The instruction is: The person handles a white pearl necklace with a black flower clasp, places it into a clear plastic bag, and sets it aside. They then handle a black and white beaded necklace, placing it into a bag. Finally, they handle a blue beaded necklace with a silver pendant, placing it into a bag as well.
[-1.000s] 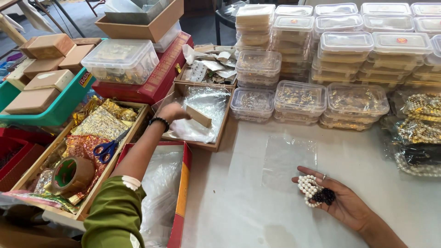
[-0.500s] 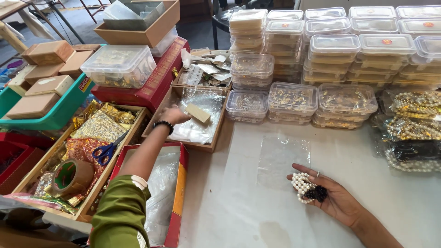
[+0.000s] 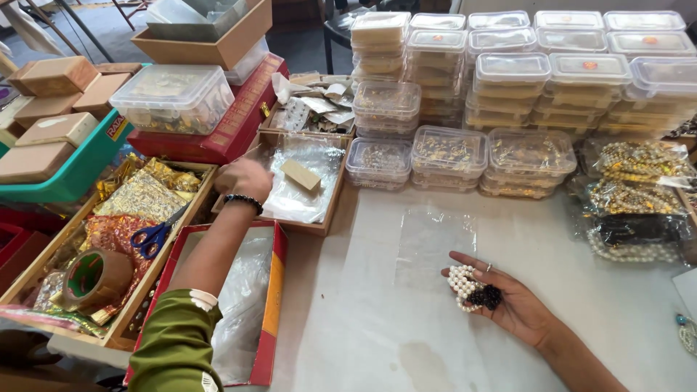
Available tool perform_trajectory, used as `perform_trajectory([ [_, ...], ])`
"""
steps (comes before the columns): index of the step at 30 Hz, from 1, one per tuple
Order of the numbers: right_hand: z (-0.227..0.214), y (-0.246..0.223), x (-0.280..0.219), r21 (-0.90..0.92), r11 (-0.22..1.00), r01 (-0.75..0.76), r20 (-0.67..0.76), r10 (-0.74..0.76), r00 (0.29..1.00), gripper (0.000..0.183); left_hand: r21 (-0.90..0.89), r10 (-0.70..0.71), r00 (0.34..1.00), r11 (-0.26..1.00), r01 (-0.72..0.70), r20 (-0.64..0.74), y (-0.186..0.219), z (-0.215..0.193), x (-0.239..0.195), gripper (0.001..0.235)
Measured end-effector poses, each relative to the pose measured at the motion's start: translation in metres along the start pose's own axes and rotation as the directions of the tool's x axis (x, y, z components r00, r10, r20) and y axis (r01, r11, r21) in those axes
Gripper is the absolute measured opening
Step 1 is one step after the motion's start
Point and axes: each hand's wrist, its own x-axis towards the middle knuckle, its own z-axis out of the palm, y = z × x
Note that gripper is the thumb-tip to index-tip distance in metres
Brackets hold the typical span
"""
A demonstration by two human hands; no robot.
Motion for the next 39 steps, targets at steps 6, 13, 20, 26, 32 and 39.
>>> perform_trajectory([
  [6,0.009,-0.003,-0.003,-0.033,0.999,-0.01,-0.078,0.007,0.997,0.06,-0.072,0.01,0.999,0.997,-0.012,-0.036,-0.009,0.035,0.022,0.081],
  [13,0.003,-0.001,0.0,-0.013,1.0,-0.001,-0.004,0.001,1.0,0.06,-0.277,0.039,0.999,0.96,-0.043,-0.023,-0.003,0.036,0.026,0.082],
  [20,0.004,-0.001,-0.001,-0.008,1.0,0.009,-0.03,-0.009,1.0,0.061,-0.284,0.167,0.963,0.932,-0.225,-0.213,0.008,0.029,0.014,0.073],
  [26,-0.009,0.001,0.0,0.129,0.991,0.021,0.04,-0.026,0.999,0.06,0.267,0.827,0.249,0.423,-0.866,-0.503,0.059,-0.004,-0.166,0.038],
  [32,-0.029,0.008,0.002,0.346,0.929,0.132,0.079,-0.168,0.983,0.059,-0.071,0.978,-0.141,-0.154,-0.986,-0.156,0.085,0.016,-0.29,0.051],
  [39,-0.046,0.012,0.009,0.415,0.868,0.273,0.011,-0.305,0.952,0.055,0.186,0.889,-0.286,-0.233,-0.955,-0.357,0.089,0.061,-0.279,0.032],
])
